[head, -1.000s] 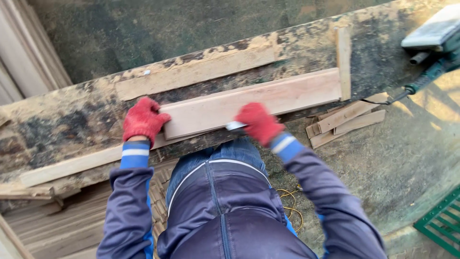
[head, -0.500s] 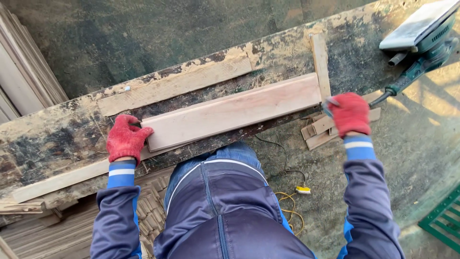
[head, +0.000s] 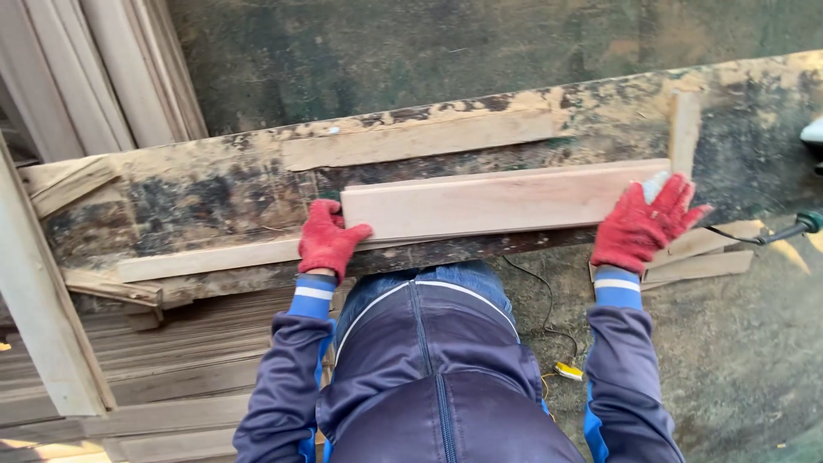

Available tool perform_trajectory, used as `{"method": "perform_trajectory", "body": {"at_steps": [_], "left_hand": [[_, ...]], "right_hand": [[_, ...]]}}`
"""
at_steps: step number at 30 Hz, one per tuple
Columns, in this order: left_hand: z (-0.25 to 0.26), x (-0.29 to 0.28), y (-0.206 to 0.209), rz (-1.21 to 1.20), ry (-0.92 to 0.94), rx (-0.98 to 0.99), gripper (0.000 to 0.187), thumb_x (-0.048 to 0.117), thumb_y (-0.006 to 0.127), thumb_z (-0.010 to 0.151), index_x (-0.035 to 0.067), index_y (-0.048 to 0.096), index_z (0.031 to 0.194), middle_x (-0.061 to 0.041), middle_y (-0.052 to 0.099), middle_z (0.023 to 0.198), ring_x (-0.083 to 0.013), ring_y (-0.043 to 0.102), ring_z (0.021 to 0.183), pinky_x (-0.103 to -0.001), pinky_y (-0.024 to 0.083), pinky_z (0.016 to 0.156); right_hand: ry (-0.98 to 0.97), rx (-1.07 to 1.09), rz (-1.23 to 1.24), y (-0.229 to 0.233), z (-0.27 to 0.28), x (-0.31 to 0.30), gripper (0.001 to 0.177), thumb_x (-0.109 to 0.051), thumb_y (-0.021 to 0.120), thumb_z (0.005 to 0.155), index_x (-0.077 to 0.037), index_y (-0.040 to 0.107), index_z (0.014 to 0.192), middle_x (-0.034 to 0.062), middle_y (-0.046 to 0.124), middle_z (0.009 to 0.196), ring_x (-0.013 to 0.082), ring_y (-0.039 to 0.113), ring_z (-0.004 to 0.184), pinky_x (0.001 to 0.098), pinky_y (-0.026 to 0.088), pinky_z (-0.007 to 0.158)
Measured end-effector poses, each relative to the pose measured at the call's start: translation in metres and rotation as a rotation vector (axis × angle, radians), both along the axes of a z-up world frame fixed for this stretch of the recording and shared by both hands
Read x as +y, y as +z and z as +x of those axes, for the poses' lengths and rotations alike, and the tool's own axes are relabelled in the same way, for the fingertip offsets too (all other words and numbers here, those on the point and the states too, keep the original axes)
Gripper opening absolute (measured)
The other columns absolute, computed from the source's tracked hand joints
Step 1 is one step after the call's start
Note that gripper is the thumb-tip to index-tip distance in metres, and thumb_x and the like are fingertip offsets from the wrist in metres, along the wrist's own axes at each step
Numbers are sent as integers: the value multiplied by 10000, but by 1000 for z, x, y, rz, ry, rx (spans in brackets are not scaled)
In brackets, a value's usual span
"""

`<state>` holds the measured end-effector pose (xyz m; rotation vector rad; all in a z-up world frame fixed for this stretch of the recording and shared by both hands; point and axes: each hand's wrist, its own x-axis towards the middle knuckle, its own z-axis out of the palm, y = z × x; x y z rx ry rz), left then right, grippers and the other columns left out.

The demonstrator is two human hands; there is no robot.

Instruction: Manually sanding a wood plank with sandpaper at a workbench.

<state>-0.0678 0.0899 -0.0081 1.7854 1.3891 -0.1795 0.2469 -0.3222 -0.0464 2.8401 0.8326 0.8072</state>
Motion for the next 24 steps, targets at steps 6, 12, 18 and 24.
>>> {"method": "perform_trajectory", "body": {"at_steps": [6,12,18,24], "left_hand": [[-3,8,-4,-79,-16,0,546,274,953,640,116,643,1061,-16,685,874,-178,662,778,-320,541,773],[-1,10,-12,-164,-65,183,663,494,942,619,234,703,1180,3,784,1006,-263,738,1066,-453,570,958],[-5,10,-11,-111,-73,164,653,483,954,633,239,710,1188,39,779,951,-213,748,1000,-421,580,918],[-8,9,-10,-34,-123,121,663,496,950,639,195,708,1178,3,773,940,-248,741,1003,-473,534,930]], "right_hand": [[-312,662,-63,18,-47,70,890,-612,318,1132,94,304,1674,216,22,1730,360,-60,1573,490,-125,1227],[200,863,131,41,-183,235,919,-564,689,926,-1,383,1585,268,282,1654,442,236,1544,531,66,1298],[273,536,198,28,-122,176,532,-409,759,943,-52,656,1324,186,566,1427,387,476,1386,607,281,1186],[-307,569,32,-26,-87,111,461,-493,429,1119,-281,664,1454,282,282,1634,470,356,1479,649,228,1212]]}}
